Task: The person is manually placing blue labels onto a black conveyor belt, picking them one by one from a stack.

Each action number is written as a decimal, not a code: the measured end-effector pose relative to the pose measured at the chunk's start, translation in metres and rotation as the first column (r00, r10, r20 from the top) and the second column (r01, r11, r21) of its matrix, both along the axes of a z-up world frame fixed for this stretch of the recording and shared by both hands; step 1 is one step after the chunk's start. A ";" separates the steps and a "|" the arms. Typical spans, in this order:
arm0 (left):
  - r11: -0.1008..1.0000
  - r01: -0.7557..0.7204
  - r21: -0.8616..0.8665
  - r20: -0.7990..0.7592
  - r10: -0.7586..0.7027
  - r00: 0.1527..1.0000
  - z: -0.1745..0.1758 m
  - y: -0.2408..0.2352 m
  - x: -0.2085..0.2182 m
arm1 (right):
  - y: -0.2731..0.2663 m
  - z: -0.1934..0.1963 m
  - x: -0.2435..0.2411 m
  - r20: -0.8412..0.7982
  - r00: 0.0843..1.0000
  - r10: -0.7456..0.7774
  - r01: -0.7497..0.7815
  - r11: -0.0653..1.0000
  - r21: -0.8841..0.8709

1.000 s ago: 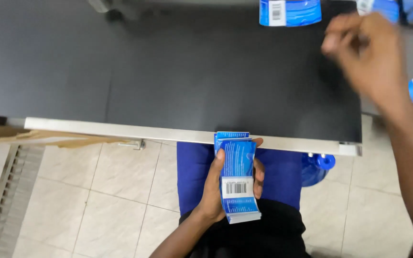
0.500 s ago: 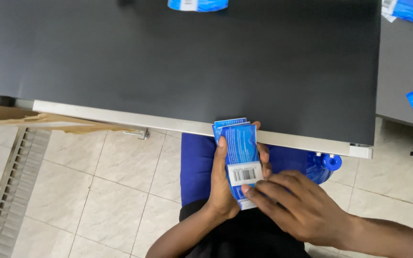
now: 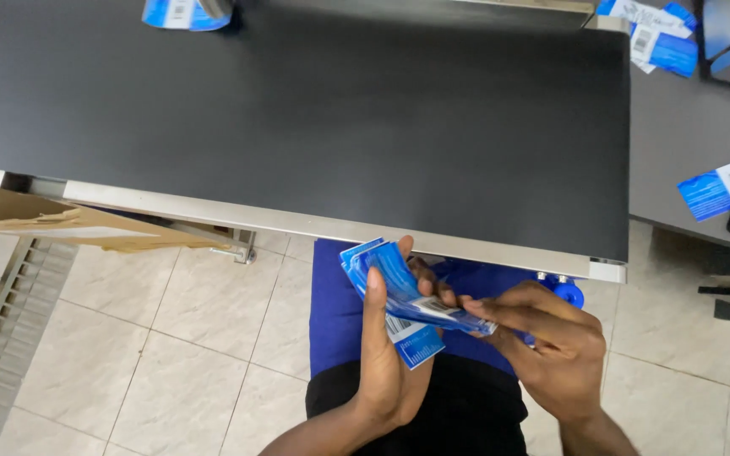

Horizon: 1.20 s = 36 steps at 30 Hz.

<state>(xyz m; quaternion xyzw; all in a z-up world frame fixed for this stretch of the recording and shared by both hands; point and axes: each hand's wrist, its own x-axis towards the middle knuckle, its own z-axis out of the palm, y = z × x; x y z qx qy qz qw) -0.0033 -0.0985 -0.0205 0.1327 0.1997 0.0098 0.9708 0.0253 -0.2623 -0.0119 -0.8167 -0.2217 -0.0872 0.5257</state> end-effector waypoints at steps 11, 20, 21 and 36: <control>0.997 0.013 0.071 -0.010 -0.012 1.000 0.016 0.000 -0.009 | -0.015 -0.005 -0.011 -0.052 0.985 0.167 -0.163 0.984 0.072; 0.994 0.108 -0.035 0.025 -0.107 0.994 0.013 -0.003 -0.013 | -0.025 -0.005 -0.009 -0.141 0.974 0.178 -0.168 0.982 0.081; 0.992 0.115 -0.059 0.031 -0.113 0.993 0.013 -0.002 -0.012 | -0.024 -0.005 -0.007 -0.163 0.968 0.191 -0.176 0.979 0.102; 0.999 0.031 0.029 0.287 -0.038 0.957 -0.016 -0.005 -0.007 | 0.002 0.022 -0.007 0.200 0.973 0.115 -0.102 0.992 -0.074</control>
